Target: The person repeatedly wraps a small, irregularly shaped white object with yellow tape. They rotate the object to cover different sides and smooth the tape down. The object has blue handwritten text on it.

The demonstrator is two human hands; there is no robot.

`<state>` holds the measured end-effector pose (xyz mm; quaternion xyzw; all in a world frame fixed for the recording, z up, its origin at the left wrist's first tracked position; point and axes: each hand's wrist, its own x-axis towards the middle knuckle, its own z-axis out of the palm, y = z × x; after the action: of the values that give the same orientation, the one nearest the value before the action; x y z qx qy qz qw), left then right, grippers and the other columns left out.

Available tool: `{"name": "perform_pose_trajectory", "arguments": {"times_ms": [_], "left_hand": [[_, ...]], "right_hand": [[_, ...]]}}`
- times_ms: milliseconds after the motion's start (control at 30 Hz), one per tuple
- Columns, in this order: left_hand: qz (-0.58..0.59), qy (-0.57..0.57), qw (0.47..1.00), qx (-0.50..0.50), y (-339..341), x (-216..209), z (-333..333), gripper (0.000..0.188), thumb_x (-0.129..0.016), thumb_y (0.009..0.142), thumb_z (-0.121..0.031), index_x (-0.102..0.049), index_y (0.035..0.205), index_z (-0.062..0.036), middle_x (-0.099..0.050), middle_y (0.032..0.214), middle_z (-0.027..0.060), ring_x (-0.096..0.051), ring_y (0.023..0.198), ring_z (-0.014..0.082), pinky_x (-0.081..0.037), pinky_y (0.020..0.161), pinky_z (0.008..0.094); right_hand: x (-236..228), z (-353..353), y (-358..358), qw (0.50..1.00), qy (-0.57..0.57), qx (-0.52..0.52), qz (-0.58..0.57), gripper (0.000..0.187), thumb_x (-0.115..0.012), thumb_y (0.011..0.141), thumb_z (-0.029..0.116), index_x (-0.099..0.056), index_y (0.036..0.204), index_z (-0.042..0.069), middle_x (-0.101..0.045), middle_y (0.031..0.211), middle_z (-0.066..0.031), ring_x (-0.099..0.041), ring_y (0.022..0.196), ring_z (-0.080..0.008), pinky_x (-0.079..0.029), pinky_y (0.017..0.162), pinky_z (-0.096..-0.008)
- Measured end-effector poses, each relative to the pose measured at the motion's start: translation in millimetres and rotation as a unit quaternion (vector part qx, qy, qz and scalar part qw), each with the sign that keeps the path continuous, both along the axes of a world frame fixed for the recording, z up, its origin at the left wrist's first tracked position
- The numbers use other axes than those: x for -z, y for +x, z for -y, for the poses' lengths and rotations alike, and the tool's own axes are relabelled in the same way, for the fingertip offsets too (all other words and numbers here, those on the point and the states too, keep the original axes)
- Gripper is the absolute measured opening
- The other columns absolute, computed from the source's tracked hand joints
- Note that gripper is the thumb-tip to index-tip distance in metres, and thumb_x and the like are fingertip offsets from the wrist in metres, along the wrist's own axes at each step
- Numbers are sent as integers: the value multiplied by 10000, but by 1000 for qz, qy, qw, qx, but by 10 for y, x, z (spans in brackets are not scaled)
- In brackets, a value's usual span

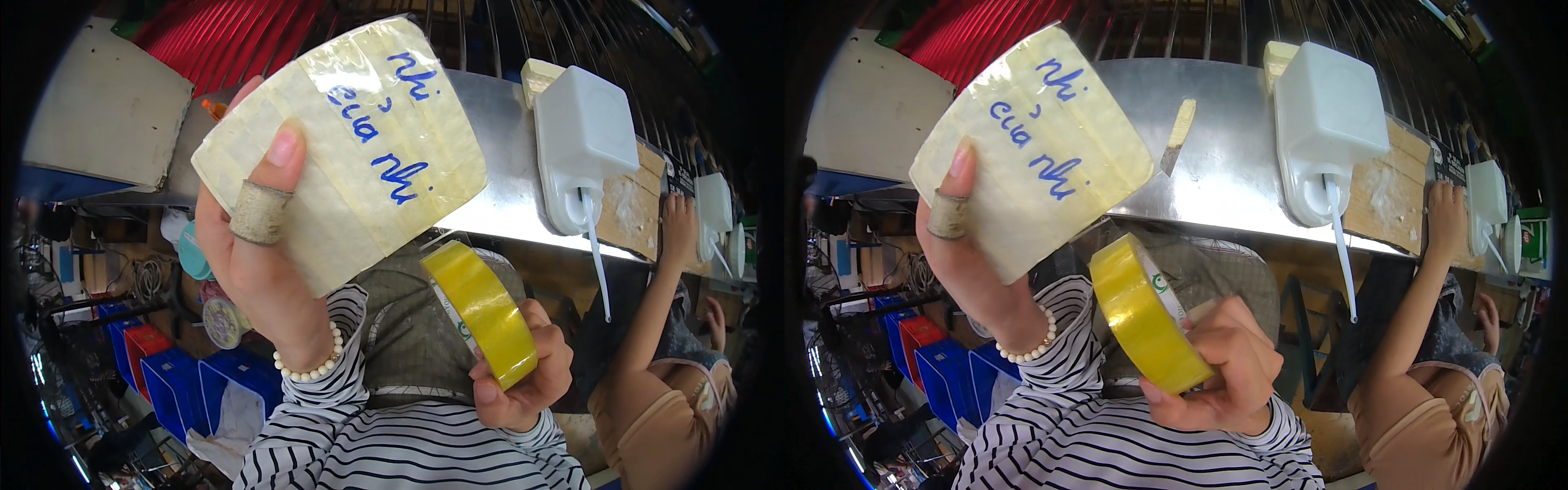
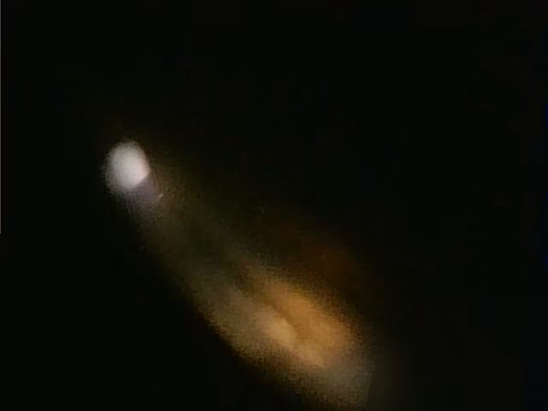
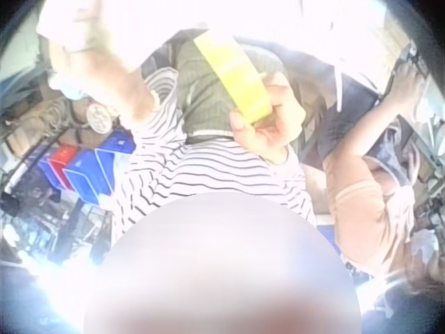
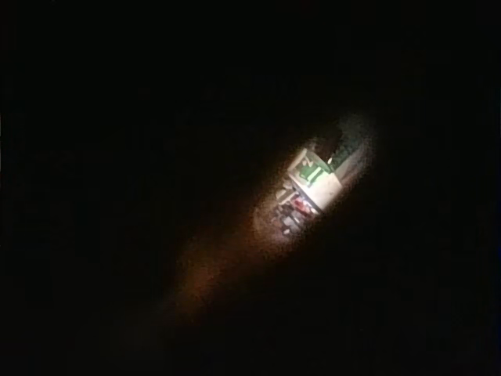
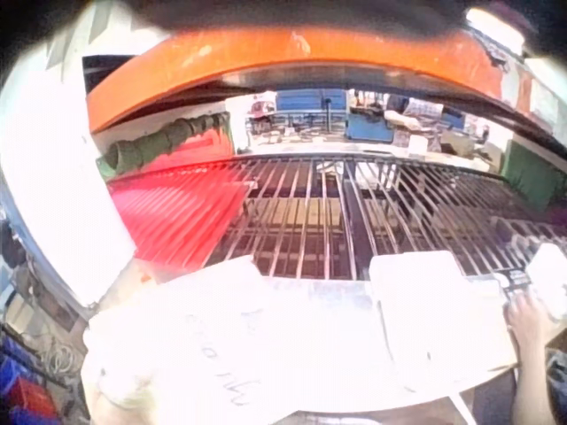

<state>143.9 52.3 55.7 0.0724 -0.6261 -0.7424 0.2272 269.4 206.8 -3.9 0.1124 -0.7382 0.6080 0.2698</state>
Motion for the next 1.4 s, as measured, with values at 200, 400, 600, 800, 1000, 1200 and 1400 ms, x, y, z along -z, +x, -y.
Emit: {"name": "perform_pose_trajectory", "arguments": {"times_ms": [200, 400, 600, 800, 1000, 1200, 1400], "left_hand": [[1, 14, 1000, -5, 17, -18, -9, 508, -707, 839, -250, -603, 1212, 78, -689, 1062, 160, -709, 898, 212, -567, 808, 297], [-1, 24, 1000, -10, 34, -38, -10, 499, -711, 830, -240, -607, 1203, 75, -692, 1064, 172, -718, 881, 225, -586, 799, 307], [9, 26, 999, -20, 62, -79, -18, 506, -710, 823, -243, -605, 1205, 72, -692, 1071, 181, -727, 886, 237, -600, 800, 318], [5, 19, 1000, 2, 73, -79, 12, 506, -705, 827, -248, -605, 1208, 69, -695, 1065, 183, -729, 887, 240, -604, 797, 321], [-15, -1, 1000, -11, 32, -50, 44, 538, -697, 833, -248, -586, 1240, 86, -688, 1090, 189, -719, 897, 236, -584, 836, 318], [-112, -54, 992, 19, 76, -78, 13, 722, -754, 777, -276, -529, 1338, 118, -663, 1155, 214, -665, 982, 234, -510, 915, 336], [-155, -93, 980, 87, 165, -79, -86, 825, -777, 739, -323, -494, 1374, 122, -632, 1158, 205, -638, 1012, 258, -488, 941, 359]], "right_hand": [[20, -3, -1, 1000, 11, -4, 5, 342, -824, 742, 207, -577, 840, -8, -587, 656, -94, -521, 555, -196, -405, 533, -300], [28, 24, 1, 1000, 8, 7, 7, 326, -814, 745, 200, -570, 824, -2, -578, 643, -89, -508, 541, -185, -391, 526, -291], [13, 45, -4, 1000, 12, 14, 9, 304, -807, 736, 185, -569, 792, 4, -569, 633, -85, -499, 529, -185, -382, 515, -288], [36, 49, -18, 1000, 16, 14, 12, 292, -804, 714, 161, -570, 776, -1, -570, 638, -87, -499, 523, -188, -384, 514, -292], [154, 50, -25, 997, 29, -2, 69, 287, -808, 705, 122, -592, 820, -29, -618, 729, -129, -579, 618, -235, -475, 607, -326], [246, -64, -201, 972, -101, -131, 169, 615, -863, 705, 196, -569, 1192, -38, -576, 1246, -177, -556, 1166, -259, -433, 1010, -380], [-310, -402, -594, 989, -131, 18, 71, 1150, -814, 683, 569, -286, 1502, -42, -436, 1433, -203, -484, 1283, -298, -417, 1053, -431]]}}
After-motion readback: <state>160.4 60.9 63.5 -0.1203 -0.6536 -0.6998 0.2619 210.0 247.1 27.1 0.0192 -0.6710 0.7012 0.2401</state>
